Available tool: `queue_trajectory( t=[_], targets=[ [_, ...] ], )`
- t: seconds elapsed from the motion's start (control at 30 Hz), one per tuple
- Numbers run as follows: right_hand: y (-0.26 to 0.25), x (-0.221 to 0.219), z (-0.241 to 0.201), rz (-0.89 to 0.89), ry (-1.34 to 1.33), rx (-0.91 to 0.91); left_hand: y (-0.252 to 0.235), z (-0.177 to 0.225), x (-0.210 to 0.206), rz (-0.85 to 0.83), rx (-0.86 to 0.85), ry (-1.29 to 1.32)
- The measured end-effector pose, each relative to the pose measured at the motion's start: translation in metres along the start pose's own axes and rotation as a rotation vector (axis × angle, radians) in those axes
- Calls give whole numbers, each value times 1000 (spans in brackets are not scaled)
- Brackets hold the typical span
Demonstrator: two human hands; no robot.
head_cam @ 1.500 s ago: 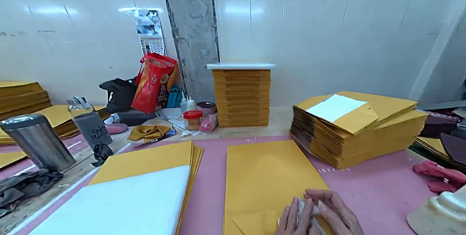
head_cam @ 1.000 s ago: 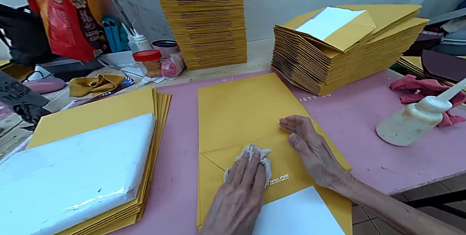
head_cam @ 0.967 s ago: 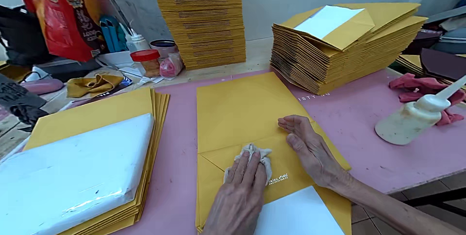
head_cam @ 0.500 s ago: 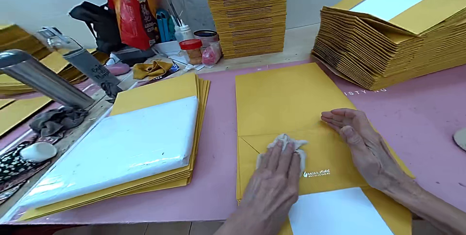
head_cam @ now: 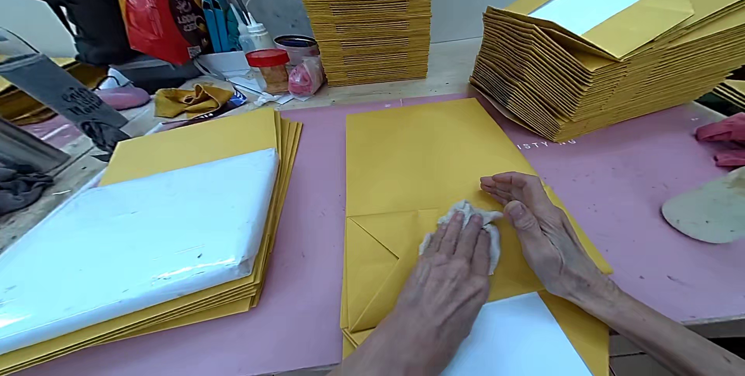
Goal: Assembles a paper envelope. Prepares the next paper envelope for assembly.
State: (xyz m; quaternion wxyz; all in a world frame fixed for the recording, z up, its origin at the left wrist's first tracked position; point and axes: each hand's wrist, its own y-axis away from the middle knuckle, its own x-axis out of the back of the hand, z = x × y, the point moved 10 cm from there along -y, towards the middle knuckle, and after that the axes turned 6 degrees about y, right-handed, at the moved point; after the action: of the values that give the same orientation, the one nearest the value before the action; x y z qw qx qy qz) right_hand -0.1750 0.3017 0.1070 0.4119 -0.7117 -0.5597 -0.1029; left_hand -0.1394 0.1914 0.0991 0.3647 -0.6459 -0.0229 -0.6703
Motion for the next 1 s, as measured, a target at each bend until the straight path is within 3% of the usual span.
queue_trajectory(
  t=[0.13,0.4,0.6,0.83,1.0],
  targets=[
    [0,1,-3,3,11,11,29,-11,19,83,17,-194],
    [0,-2,-6,-10,35,16,44,-21,35,64,87,-309],
    [2,-5,-10,-18,48,35,34,-24,25,52,72,-168],
    [1,-3,-6,-9,46,42,8,-36,8,-116,90,56],
    [1,-3,-2,0,36,50,15,-36,21,-66,75,50]
  ],
)
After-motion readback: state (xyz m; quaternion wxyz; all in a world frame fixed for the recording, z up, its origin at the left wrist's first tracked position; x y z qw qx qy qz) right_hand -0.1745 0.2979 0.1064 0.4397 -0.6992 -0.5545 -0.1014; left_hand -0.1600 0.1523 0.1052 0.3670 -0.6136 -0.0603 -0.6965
